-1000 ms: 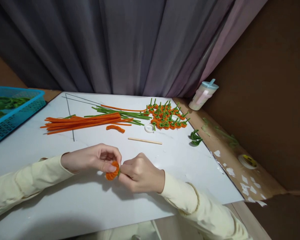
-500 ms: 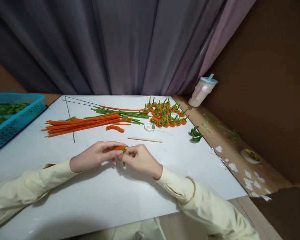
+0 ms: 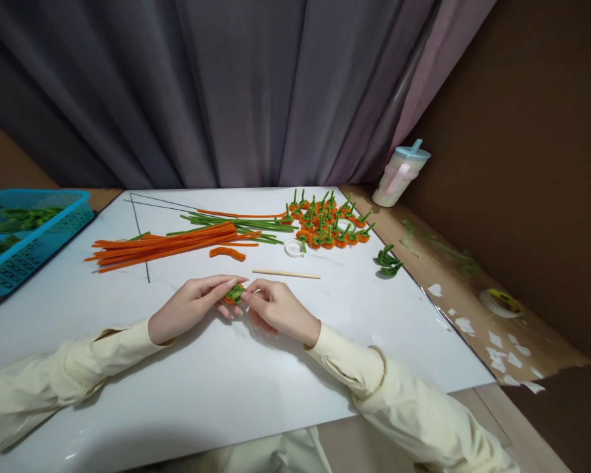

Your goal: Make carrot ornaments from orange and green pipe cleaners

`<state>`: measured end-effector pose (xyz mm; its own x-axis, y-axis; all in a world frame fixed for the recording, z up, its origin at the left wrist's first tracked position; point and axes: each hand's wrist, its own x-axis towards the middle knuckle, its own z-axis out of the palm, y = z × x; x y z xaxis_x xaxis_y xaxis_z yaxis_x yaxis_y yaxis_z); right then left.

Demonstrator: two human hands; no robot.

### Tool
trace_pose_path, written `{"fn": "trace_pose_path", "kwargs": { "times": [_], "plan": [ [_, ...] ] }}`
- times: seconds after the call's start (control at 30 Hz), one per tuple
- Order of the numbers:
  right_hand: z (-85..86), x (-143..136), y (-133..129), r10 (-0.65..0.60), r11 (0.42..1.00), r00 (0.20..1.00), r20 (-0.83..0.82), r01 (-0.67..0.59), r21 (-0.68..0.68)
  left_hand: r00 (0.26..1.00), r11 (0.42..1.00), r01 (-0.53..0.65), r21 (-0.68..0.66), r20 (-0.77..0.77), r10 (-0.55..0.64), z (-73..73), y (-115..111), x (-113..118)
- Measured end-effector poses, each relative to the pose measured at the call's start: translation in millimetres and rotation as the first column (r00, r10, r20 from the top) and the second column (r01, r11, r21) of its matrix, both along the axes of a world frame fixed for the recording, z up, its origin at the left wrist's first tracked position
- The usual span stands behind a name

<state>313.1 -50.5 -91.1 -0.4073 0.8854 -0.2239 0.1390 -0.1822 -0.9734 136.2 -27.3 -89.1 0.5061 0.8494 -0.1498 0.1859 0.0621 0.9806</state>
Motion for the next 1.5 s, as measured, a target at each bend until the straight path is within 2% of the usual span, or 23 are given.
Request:
{"fn": "trace_pose_path", "kwargs": {
  "times": [0.07, 0.17, 0.27, 0.4, 0.6, 0.73, 0.9, 1.23, 1.5],
  "plan": [
    [-0.4, 1, 0, 0.007, 1.000, 1.000, 0.016, -0.007, 0.012, 0.998, 0.998, 0.036, -0.054, 0.049, -0.033, 0.7, 1, -1],
    [-0.2, 3, 1, 0.005, 1.000, 1.000, 0.002, -0.005, 0.029, 0.982, 0.980, 0.165, -0.112, 0.116, -0.152, 1.7, 5, -4],
    [0.4, 4, 1, 0.009, 1.000, 1.000, -0.023, -0.009, 0.017, 0.969, 0.970, 0.231, -0.081, 0.114, -0.221, 0.7, 10, -7],
    [1.4, 5, 2, 0.040, 0.998, 0.997, -0.071, -0.044, -0.052, 0.977, 0.979, 0.204, -0.009, 0.067, -0.203, -2.1, 11, -9],
    [4.3, 6, 3, 0.037, 0.994, 0.993, -0.109, -0.048, -0.101, 0.981, 0.983, 0.175, -0.064, 0.091, -0.169, -1.9, 6, -7],
    [5.1, 4, 2, 0.043, 0.992, 0.993, -0.109, -0.056, -0.114, 0.984, 0.988, 0.147, -0.047, 0.112, -0.141, -3.8, 6, -7],
    [4.7, 4, 1, 0.015, 0.994, 0.992, -0.128, -0.028, -0.102, 0.981, 0.994, 0.110, -0.029, 0.162, -0.104, -6.5, 6, -6],
    [0.7, 1, 2, -0.072, 0.995, 0.986, -0.149, 0.061, -0.075, 0.994, 1.000, -0.004, 0.000, 0.113, 0.004, -12.9, 4, -5],
    [-0.5, -1, 1, -0.146, 0.988, 0.981, -0.129, 0.139, -0.060, 0.997, 0.998, 0.003, 0.067, 0.079, -0.008, -17.5, 3, -5]
  ]
}}
